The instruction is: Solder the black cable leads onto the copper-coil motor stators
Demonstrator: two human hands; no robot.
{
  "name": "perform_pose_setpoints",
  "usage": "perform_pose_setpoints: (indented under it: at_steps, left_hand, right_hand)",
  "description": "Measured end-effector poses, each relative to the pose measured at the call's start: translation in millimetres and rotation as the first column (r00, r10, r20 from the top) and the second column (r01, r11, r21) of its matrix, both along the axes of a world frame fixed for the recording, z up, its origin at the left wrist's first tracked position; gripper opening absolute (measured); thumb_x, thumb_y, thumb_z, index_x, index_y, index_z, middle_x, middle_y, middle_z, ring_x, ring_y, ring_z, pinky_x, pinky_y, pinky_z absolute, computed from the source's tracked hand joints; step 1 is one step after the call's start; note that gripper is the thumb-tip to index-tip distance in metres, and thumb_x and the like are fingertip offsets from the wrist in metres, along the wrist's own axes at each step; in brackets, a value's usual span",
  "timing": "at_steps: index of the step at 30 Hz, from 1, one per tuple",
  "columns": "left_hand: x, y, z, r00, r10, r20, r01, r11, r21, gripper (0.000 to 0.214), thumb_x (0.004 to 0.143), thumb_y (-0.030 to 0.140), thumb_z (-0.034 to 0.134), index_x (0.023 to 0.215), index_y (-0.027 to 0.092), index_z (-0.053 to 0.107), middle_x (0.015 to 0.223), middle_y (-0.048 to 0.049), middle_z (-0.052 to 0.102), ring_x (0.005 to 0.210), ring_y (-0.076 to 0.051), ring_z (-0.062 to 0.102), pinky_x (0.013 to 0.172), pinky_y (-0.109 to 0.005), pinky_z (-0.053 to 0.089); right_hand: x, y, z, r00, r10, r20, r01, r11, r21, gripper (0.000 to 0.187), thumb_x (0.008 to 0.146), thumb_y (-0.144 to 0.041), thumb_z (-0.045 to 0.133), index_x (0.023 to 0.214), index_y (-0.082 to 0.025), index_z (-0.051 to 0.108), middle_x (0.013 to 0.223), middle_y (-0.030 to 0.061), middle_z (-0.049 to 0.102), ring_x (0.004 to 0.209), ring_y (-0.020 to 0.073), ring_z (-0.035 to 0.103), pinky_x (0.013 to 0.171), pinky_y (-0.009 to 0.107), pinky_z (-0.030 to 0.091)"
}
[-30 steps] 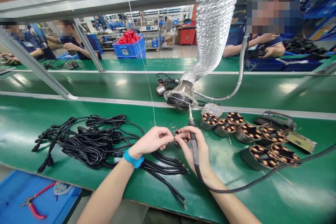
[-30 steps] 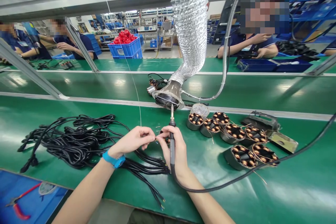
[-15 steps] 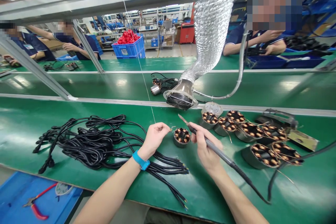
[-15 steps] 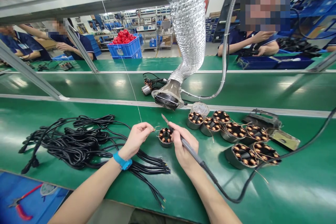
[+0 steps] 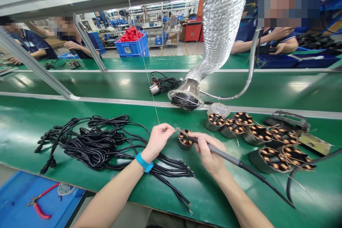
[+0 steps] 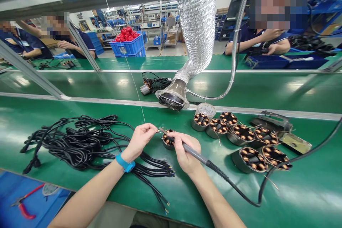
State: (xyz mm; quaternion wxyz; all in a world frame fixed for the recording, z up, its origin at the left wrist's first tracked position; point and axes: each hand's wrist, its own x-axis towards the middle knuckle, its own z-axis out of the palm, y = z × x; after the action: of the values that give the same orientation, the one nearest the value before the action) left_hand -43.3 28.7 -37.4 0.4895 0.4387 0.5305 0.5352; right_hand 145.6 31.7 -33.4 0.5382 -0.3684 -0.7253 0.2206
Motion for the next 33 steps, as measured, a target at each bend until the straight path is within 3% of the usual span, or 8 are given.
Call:
perform_pose_setpoints:
  at_steps: [6, 12, 33]
  left_hand:
    - [0.0, 0.5, 0.3, 1.000, -0.003, -0.009, 0.003, 1.000, 0.007, 0.016, 0.076, 0.030, 0.065, 0.068, 0.015, 0.065, 0.057, 0.0026, 0.052, 0.057, -0.010, 0.044, 0.058, -0.023, 0.035]
    - [-1.2, 0.8, 0.1, 1.000, -0.002, -0.030, 0.002, 1.000, 0.004, 0.017, 0.077, 0.030, 0.065, 0.070, 0.015, 0.066, 0.058, 0.0023, 0.053, 0.057, -0.010, 0.044, 0.059, -0.023, 0.036]
    - [-1.6, 0.4, 2.7, 1.000, -0.017, -0.024, 0.017, 1.000, -0.008, 0.020, 0.077, 0.033, 0.066, 0.069, 0.015, 0.065, 0.058, 0.0019, 0.054, 0.058, -0.010, 0.045, 0.059, -0.023, 0.037]
  right_hand:
    - [-0.4, -1.5, 1.0, 0.999, 0.005, -0.038, -0.008, 0.998, -0.058, 0.031, 0.098, -0.032, 0.047, 0.091, -0.021, 0.075, 0.057, -0.0005, 0.063, 0.053, 0.0163, 0.062, 0.057, 0.030, 0.052]
    - [-0.8, -2.3, -1.9, 0.979, -0.010, -0.205, -0.025, 0.985, -0.170, 0.030, 0.099, -0.033, 0.048, 0.094, -0.021, 0.075, 0.051, -0.0033, 0.055, 0.044, 0.0125, 0.052, 0.047, 0.026, 0.042]
    - [1.1, -3.1, -7.2, 0.984, -0.014, -0.177, -0.009, 0.992, -0.128, 0.028, 0.098, -0.030, 0.049, 0.095, -0.021, 0.075, 0.052, -0.0026, 0.055, 0.046, 0.0132, 0.053, 0.049, 0.027, 0.045]
